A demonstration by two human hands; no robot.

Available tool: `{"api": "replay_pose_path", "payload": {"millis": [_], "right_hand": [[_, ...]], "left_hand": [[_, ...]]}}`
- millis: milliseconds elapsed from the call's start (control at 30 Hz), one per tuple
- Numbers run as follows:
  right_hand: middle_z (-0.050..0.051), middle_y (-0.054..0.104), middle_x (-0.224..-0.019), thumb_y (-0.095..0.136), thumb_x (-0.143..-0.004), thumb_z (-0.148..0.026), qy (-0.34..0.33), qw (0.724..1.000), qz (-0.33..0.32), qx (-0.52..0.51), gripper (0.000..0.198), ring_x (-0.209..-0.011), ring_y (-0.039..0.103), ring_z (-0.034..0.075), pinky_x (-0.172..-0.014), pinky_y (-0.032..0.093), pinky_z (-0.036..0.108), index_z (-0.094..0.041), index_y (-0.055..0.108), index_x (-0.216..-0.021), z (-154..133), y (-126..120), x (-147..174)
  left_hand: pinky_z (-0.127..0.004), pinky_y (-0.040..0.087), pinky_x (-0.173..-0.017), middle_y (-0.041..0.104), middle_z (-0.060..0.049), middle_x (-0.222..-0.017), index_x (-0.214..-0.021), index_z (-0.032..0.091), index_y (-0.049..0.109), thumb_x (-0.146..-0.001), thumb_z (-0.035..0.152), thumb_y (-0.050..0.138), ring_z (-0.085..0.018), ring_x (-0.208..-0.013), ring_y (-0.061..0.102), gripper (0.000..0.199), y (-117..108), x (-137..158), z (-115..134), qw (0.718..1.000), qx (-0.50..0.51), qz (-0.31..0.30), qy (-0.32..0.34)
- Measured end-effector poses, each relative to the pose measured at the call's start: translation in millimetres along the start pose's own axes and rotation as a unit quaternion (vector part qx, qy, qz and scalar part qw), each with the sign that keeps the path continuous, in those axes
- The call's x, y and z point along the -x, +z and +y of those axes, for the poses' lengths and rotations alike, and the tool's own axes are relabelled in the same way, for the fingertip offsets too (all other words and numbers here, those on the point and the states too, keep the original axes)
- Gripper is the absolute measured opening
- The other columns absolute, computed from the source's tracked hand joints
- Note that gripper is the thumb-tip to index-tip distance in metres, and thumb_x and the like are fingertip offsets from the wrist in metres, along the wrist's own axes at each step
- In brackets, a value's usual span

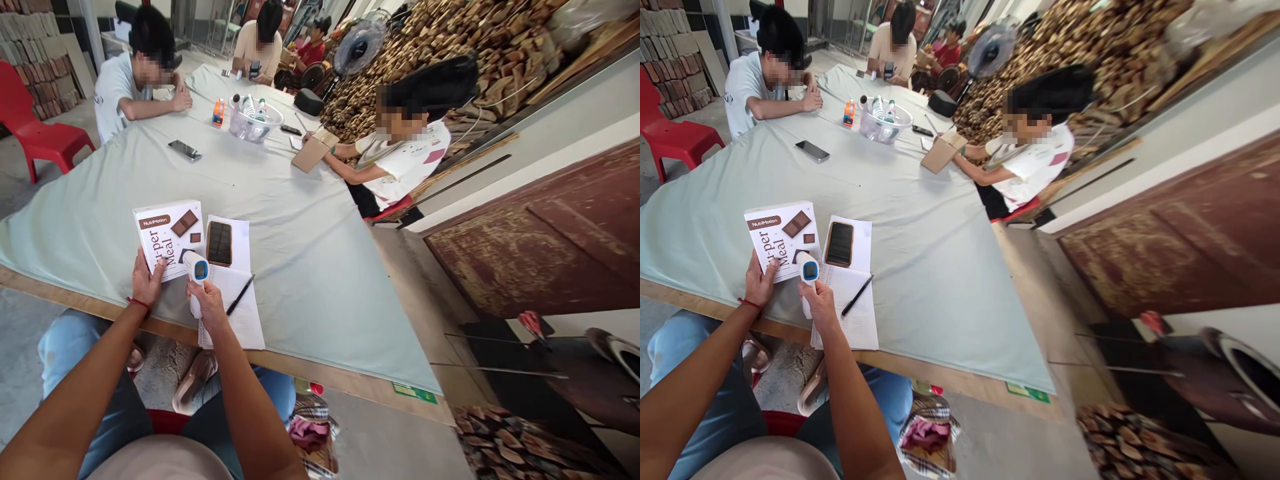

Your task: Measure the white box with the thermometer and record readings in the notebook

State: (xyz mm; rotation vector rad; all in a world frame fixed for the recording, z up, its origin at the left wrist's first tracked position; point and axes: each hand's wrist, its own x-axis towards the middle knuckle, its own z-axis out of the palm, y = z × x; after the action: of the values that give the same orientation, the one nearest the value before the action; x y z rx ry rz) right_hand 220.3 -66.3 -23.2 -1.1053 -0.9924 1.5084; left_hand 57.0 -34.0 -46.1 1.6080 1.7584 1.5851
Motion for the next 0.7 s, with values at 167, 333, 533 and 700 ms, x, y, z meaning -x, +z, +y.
{"api": "replay_pose_path", "payload": {"millis": [167,333,533,700], "right_hand": [[-0.004,0.054,-0.060,0.068,-0.067,-0.049,0.010,0.999,-0.004,-0.032,0.032,-0.058,0.045,0.013,-0.060,0.038,0.027,-0.020,0.065,-0.079,-1,3,0],[-0.004,0.054,-0.058,0.067,-0.068,-0.051,0.002,1.000,0.005,-0.026,0.033,-0.058,0.045,0.013,-0.060,0.038,0.027,-0.019,0.064,-0.076,-2,3,0],[-0.003,0.052,-0.059,0.066,-0.068,-0.049,0.012,1.000,0.005,-0.003,0.030,-0.058,0.043,0.012,-0.057,0.036,0.026,-0.021,0.057,-0.068,-3,4,2],[-0.004,0.050,-0.059,0.062,-0.069,-0.041,-0.003,1.000,0.005,0.005,0.022,-0.059,0.043,0.013,-0.057,0.037,0.025,-0.021,0.053,-0.064,-7,-2,13]], "left_hand": [[-0.046,0.049,-0.091,0.064,-0.014,-0.108,-0.124,0.015,0.052,-0.090,0.057,0.052,-0.028,-0.099,0.060,0.054,0,0,0,1.000,0.005,-0.002,-0.006],[-0.045,0.049,-0.093,0.065,-0.012,-0.110,-0.124,0.016,0.052,-0.089,0.057,0.054,-0.028,-0.102,0.062,0.053,-1,0,2,1.000,0.014,-0.002,-0.012],[-0.043,0.053,-0.088,0.066,-0.011,-0.109,-0.124,0.018,0.049,-0.081,0.060,0.063,-0.026,-0.097,0.065,0.062,-2,-2,4,0.997,0.060,-0.007,-0.043],[-0.044,0.055,-0.088,0.065,-0.011,-0.111,-0.123,0.018,0.044,-0.072,0.060,0.072,-0.027,-0.099,0.066,0.071,0,0,-3,0.993,0.095,0.002,-0.067]]}}
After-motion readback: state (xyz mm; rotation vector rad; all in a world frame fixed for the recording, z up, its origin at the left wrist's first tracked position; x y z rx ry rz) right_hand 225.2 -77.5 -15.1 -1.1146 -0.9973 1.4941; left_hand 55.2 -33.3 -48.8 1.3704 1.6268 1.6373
